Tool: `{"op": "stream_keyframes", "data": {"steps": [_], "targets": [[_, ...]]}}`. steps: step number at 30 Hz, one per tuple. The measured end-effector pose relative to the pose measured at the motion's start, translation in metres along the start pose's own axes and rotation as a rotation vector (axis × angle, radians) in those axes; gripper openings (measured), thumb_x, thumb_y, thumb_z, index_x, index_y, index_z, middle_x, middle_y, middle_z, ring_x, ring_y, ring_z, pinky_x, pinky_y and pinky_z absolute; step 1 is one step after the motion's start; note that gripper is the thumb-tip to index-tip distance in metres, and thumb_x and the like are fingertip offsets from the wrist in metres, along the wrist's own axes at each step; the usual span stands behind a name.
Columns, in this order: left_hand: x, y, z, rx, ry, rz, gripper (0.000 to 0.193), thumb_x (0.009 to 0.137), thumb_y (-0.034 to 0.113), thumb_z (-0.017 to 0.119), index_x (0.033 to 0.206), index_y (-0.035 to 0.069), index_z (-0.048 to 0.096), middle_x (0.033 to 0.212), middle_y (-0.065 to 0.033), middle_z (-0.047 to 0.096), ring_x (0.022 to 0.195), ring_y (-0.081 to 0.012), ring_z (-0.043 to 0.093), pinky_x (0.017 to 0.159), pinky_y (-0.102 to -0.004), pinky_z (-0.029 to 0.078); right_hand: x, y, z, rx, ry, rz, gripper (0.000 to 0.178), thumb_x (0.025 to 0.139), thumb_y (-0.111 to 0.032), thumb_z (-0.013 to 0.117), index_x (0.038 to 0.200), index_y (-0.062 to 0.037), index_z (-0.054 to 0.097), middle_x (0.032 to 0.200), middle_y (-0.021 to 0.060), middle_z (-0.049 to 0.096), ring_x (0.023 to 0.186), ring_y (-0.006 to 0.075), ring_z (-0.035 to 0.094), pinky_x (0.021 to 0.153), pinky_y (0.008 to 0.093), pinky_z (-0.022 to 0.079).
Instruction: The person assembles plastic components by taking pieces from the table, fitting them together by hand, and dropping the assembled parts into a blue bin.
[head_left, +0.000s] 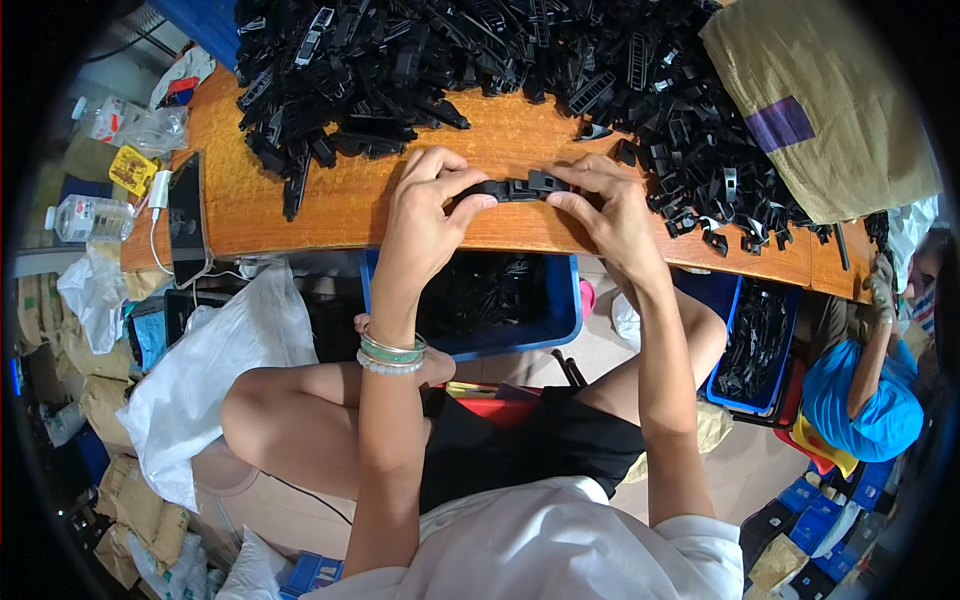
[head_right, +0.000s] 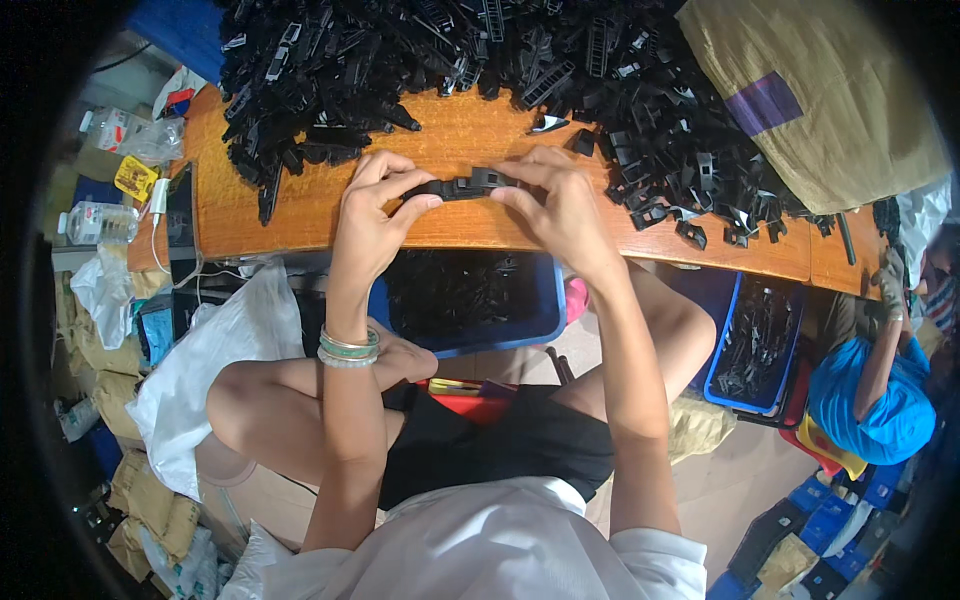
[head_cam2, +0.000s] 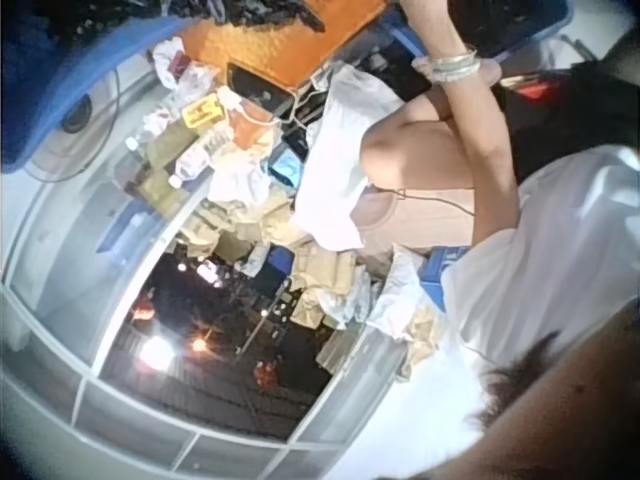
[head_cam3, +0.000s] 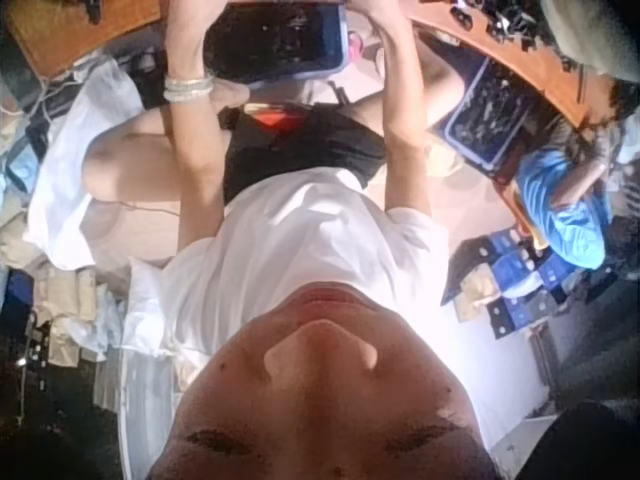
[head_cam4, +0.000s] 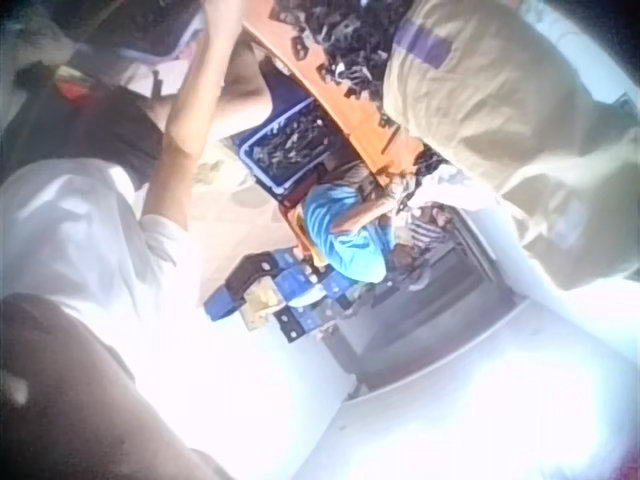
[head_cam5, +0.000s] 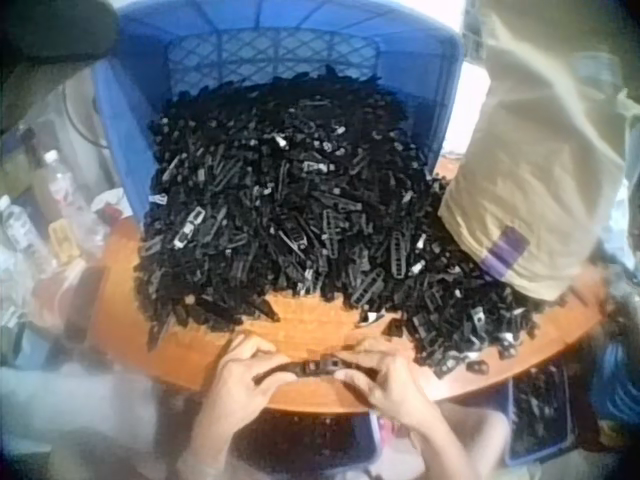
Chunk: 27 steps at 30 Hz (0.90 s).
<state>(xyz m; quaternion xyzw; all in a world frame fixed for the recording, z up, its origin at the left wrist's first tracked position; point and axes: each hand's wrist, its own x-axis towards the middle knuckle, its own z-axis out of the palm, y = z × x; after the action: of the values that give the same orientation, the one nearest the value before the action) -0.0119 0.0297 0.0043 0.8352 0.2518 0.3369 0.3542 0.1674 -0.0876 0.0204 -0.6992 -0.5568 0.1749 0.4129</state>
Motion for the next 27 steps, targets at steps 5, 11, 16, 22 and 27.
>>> {"op": "stream_keyframes", "data": {"steps": [5,11,16,22,27], "targets": [[0.005,0.005,0.004,0.005,-0.035,0.029,0.022,0.071,0.007,0.074,0.091,-0.003,0.069,0.087,-0.0094,0.058,0.085,-0.0263,0.054,0.077,-0.0361,0.045,0.009,0.003,0.001,0.034,-0.033,-0.053,0.028,0.073,-0.010,0.075,0.099,-0.0010,0.071,0.089,0.0097,0.059,0.087,0.0250,0.054,0.080,0.0348,0.042],[0.008,0.003,-0.003,0.033,-0.081,0.062,0.020,0.073,0.005,0.074,0.091,-0.003,0.069,0.089,-0.0101,0.061,0.086,-0.0249,0.057,0.078,-0.0314,0.046,0.004,-0.007,0.006,0.086,-0.074,-0.016,0.029,0.073,-0.009,0.074,0.102,-0.0015,0.070,0.096,0.0117,0.061,0.092,0.0278,0.058,0.083,0.0360,0.045],[0.031,0.004,-0.009,0.147,-0.050,0.000,0.019,0.080,0.003,0.065,0.098,-0.005,0.066,0.106,-0.0140,0.061,0.085,-0.0293,0.063,0.076,-0.0347,0.051,-0.031,-0.026,-0.006,0.200,-0.425,-0.029,0.025,0.076,-0.006,0.071,0.100,-0.0010,0.069,0.098,0.0132,0.064,0.094,0.0295,0.061,0.084,0.0361,0.047],[0.038,0.007,0.013,0.517,0.072,0.113,0.020,0.080,0.004,0.066,0.099,-0.003,0.064,0.104,-0.0152,0.057,0.094,-0.0334,0.058,0.077,-0.0416,0.050,0.013,0.006,-0.012,-0.430,0.337,-0.167,0.019,0.075,-0.001,0.064,0.094,-0.0026,0.068,0.098,0.0125,0.059,0.093,0.0295,0.056,0.080,0.0382,0.044],[0.012,0.016,0.021,0.429,0.137,0.108,0.015,0.078,0.006,0.070,0.086,-0.004,0.062,0.100,-0.0151,0.056,0.089,-0.0324,0.058,0.074,-0.0407,0.048,0.026,0.019,-0.010,-0.695,0.326,-0.204,0.024,0.073,-0.007,0.069,0.097,-0.0070,0.068,0.107,0.0089,0.058,0.098,0.0262,0.051,0.080,0.0379,0.038]]}}
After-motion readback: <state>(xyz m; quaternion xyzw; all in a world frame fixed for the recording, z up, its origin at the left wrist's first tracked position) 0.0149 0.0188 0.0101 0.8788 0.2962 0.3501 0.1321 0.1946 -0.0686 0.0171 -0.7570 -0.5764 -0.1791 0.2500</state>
